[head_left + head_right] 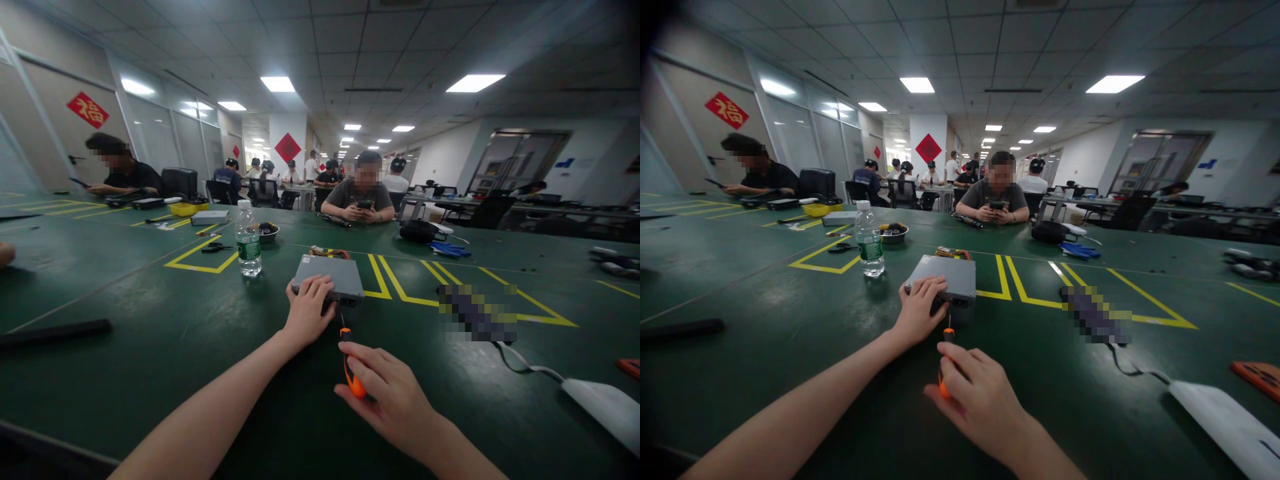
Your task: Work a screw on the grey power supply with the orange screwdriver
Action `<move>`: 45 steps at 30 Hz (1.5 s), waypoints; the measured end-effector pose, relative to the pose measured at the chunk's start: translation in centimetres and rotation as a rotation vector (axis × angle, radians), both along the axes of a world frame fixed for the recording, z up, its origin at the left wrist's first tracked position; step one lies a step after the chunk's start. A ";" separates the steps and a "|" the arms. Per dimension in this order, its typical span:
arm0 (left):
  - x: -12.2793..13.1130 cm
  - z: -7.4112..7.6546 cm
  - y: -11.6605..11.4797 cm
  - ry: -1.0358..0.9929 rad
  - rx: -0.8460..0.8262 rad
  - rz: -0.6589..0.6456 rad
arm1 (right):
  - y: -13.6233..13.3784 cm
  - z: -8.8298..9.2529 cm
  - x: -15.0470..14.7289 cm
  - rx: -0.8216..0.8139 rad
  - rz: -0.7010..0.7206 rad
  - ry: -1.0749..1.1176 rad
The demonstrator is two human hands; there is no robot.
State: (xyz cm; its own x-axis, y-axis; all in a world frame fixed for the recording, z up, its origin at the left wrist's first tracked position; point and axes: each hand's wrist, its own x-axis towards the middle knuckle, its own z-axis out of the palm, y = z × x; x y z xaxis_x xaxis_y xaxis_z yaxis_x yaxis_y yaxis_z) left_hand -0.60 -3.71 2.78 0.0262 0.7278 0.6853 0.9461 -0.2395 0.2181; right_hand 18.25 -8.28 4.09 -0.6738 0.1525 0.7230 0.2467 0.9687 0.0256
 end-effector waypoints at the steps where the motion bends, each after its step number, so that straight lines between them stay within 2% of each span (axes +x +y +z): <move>1: 0.0 0.0 0.0 0.000 0.002 0.001 | -0.1 0.1 0.0 -0.020 -0.003 -0.002; 5: -0.1 -0.1 0.1 -0.001 0.008 -0.006 | -0.8 0.7 0.2 -0.118 -0.017 -0.079; 9: -0.2 -0.1 0.1 -0.003 0.008 -0.012 | -1.1 1.1 0.1 -0.101 -0.019 -0.195; 14: -0.2 -0.2 0.1 -0.005 0.010 -0.011 | -0.7 0.6 -0.3 -0.052 -0.001 -0.161; 22: 0.0 0.0 -0.1 -0.005 -0.008 -0.009 | -0.9 0.3 -0.3 -0.207 -0.024 -0.207; 26: 0.0 0.0 0.0 -0.001 -0.013 -0.006 | -0.9 0.7 -0.1 -0.133 -0.021 -0.242; 30: 0.0 0.0 0.0 -0.003 -0.013 -0.005 | -0.5 0.4 -0.3 -0.068 -0.021 -0.145; 35: 0.0 0.0 0.0 0.001 -0.018 0.002 | -0.4 0.0 -0.2 -0.131 -0.020 -0.081; 39: 0.1 0.0 0.0 -0.008 -0.017 0.005 | -1.0 0.6 0.1 -0.204 -0.025 -0.159; 42: 0.1 0.0 0.0 -0.007 -0.006 0.009 | -1.3 0.8 0.0 -0.153 -0.036 -0.247; 45: 0.1 0.1 0.0 -0.006 -0.009 0.019 | -1.1 0.5 -0.4 -0.086 -0.034 -0.217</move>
State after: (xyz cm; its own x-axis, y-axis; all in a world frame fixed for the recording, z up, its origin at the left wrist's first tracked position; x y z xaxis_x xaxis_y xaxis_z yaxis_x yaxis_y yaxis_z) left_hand -0.51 -3.73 2.83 0.0085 0.7342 0.6788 0.9492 -0.2195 0.2256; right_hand 17.88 -9.41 4.63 -0.8054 0.2331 0.5450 0.2774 0.9608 -0.0009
